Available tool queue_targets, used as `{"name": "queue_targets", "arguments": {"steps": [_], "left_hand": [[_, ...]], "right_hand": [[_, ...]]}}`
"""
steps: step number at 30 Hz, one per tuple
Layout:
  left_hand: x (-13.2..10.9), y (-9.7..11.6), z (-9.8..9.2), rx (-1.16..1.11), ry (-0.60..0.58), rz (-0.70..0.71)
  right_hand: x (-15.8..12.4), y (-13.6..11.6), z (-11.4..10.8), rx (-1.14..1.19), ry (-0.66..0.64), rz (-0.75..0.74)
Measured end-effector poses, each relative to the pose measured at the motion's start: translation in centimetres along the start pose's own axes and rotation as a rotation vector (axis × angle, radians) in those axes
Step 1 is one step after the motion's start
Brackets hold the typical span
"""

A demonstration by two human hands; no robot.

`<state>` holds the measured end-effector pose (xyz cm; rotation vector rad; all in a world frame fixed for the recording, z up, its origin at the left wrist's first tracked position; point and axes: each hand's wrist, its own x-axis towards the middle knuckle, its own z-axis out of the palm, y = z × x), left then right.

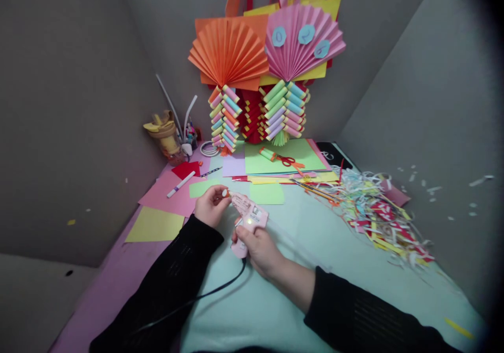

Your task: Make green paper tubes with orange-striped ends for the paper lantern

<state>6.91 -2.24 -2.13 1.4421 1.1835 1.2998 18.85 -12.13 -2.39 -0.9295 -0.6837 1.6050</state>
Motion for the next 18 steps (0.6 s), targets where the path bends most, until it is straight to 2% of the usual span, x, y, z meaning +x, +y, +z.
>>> {"name": "queue_targets", "arguments": {"steps": [13,18], "left_hand": [[0.11,-0.30,-0.11,-0.027,-0.018,-0.008],[0.13,0.05,-0.13,-0.044,0.010,-0.009]], "right_hand": [[0.21,0.27,-0.24,-0.001,0.011,-0.020],[0.22,0.24,-0.30,0.006,0.008,-0.025]]}}
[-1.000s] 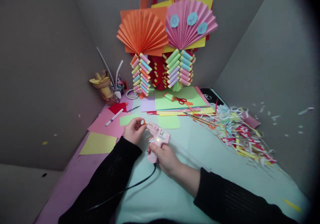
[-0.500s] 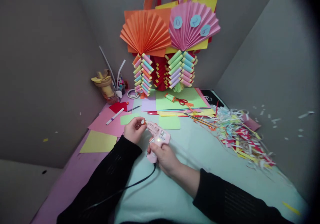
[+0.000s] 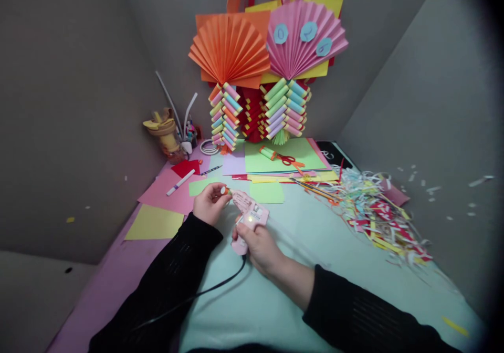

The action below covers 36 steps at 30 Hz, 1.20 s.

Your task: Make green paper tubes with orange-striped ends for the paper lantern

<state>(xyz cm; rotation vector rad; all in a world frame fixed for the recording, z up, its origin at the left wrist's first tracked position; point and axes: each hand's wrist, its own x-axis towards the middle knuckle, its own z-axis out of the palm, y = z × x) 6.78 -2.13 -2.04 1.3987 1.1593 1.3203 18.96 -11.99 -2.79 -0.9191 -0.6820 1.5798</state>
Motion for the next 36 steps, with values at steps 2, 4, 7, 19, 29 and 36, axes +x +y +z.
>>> {"name": "queue_targets", "arguments": {"steps": [2,4,7,19,29,36], "left_hand": [[0.0,0.2,0.0,0.002,0.014,0.010],[0.0,0.4,0.0,-0.001,0.032,0.027],[0.0,0.6,0.0,0.003,0.060,0.049],[0.5,-0.1,-0.8,0.065,0.052,0.119],[0.6,-0.1,-1.0,0.056,0.088,0.144],[0.5,0.0,-0.8,0.042,0.115,0.134]], "right_hand": [[0.0,0.0,0.0,0.001,0.000,-0.002],[0.1,0.1,0.0,0.007,0.003,0.001],[0.1,0.1,0.0,0.004,0.011,0.001],[0.2,0.0,0.0,-0.011,0.054,-0.021],[0.3,-0.2,0.0,-0.017,0.072,-0.035],[0.4,-0.3,-0.1,-0.032,0.089,-0.038]]}}
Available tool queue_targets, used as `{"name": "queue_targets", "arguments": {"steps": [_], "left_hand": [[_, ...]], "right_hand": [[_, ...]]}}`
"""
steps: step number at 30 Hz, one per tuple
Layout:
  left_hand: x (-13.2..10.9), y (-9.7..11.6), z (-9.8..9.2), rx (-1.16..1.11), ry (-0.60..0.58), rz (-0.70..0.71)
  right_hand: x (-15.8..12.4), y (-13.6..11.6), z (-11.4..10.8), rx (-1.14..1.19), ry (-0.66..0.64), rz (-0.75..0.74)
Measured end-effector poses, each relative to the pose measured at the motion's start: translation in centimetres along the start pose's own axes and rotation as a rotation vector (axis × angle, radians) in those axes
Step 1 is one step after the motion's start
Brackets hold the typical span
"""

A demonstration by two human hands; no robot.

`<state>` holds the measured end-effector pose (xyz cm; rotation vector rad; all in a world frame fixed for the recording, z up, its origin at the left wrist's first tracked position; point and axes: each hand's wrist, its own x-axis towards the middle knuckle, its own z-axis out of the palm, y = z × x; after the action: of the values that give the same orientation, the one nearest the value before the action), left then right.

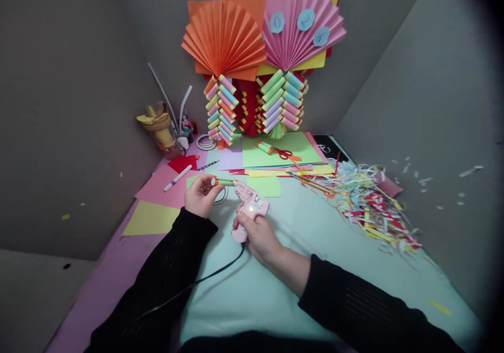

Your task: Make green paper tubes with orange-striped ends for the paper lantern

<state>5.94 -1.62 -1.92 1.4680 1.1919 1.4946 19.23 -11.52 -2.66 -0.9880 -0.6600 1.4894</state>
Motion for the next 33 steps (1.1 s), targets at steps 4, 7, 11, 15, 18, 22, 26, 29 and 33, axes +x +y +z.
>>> {"name": "queue_targets", "arguments": {"steps": [4,7,11,15,18,22,26,29,33], "left_hand": [[0.0,0.1,0.0,-0.005,0.007,-0.005],[0.0,0.3,0.0,-0.017,0.019,0.011],[0.1,0.5,0.1,-0.055,0.026,0.030],[0.1,0.5,0.0,-0.065,0.038,0.042],[0.1,0.6,0.0,-0.050,0.046,0.058],[0.0,0.8,-0.1,-0.054,0.049,0.063],[0.0,1.3,-0.1,-0.049,0.060,0.060],[0.0,1.5,-0.1,-0.043,0.069,0.063],[0.0,1.6,0.0,-0.059,0.058,0.071]], "right_hand": [[0.1,0.2,-0.2,0.010,0.004,0.006],[0.1,0.2,-0.2,0.023,0.006,0.004],[0.1,0.1,-0.2,0.048,0.017,-0.007],[0.1,0.1,-0.3,0.054,0.019,-0.010],[0.1,0.1,-0.3,0.044,0.022,-0.019],[0.2,0.1,-0.4,0.044,0.030,-0.015],[0.3,0.1,-0.4,0.044,0.033,-0.015],[0.3,0.0,-0.4,0.046,0.035,-0.023],[0.1,-0.4,-0.4,0.036,0.019,-0.025]]}}
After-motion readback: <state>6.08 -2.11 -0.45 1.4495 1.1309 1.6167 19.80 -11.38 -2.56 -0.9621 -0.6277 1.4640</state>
